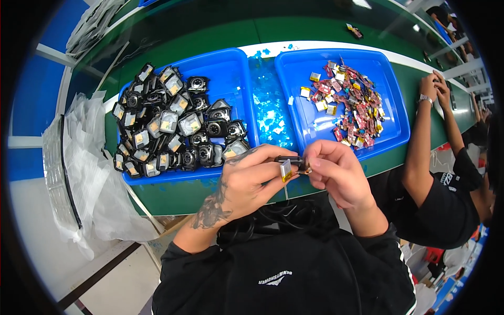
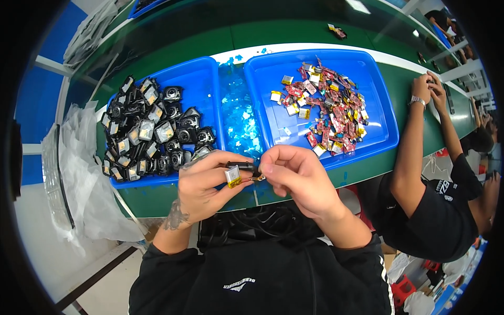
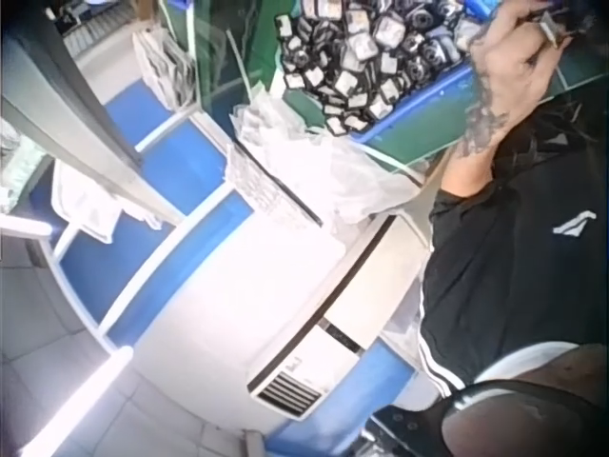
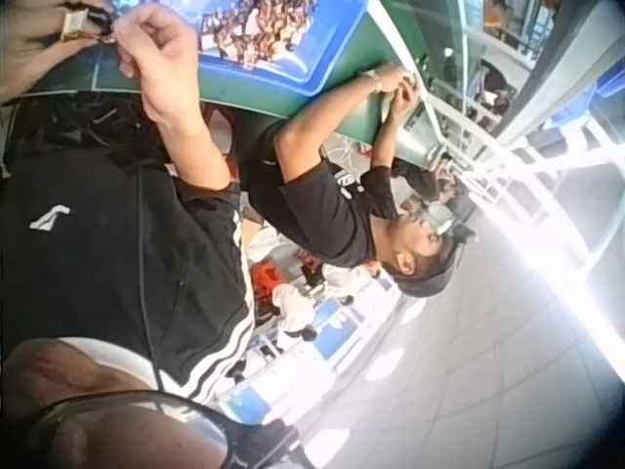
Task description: Manually assembling the internal components, circuit boards, and batteries into smartwatch housing units at a factory assembly line.
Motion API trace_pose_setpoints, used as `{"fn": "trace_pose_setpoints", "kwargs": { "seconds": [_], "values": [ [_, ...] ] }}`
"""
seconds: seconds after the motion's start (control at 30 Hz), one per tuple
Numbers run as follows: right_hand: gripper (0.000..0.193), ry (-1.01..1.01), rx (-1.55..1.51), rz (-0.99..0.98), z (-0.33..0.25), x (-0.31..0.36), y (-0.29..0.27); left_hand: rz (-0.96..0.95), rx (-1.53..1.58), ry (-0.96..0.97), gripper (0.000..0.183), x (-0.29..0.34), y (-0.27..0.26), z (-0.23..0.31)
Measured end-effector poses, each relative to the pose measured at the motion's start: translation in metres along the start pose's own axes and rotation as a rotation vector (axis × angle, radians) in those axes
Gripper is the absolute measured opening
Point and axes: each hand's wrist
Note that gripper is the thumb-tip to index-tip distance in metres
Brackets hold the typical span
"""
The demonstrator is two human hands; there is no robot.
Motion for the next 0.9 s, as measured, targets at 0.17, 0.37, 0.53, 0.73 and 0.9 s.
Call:
{"fn": "trace_pose_setpoints", "kwargs": {
  "seconds": [0.17, 0.37, 0.53, 0.73, 0.9],
  "values": [
    [0.007, -0.281, 0.641, -0.123, -0.011, 0.005, 0.007, -0.086, -0.195, 0.071, 0.009, -0.004, -0.006, 0.002],
    [0.006, -0.204, 0.684, -0.148, -0.012, 0.001, -0.004, -0.118, -0.164, 0.061, 0.010, -0.001, -0.006, -0.001],
    [0.007, -0.244, 0.741, -0.122, -0.012, 0.006, -0.005, -0.106, -0.130, -0.024, 0.010, 0.002, -0.008, 0.001],
    [0.006, -0.316, 0.798, -0.152, -0.006, 0.010, -0.005, -0.131, -0.118, -0.044, 0.011, 0.002, -0.006, -0.001],
    [0.006, -0.249, 0.631, -0.188, -0.006, 0.009, -0.011, -0.194, -0.063, -0.048, 0.013, 0.003, -0.008, 0.001]
  ]
}}
Point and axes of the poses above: each hand's wrist, its own x-axis away from the middle knuckle, its own y-axis out of the palm, z = x × y, and after that the axes turned 12 degrees about -y, right-handed
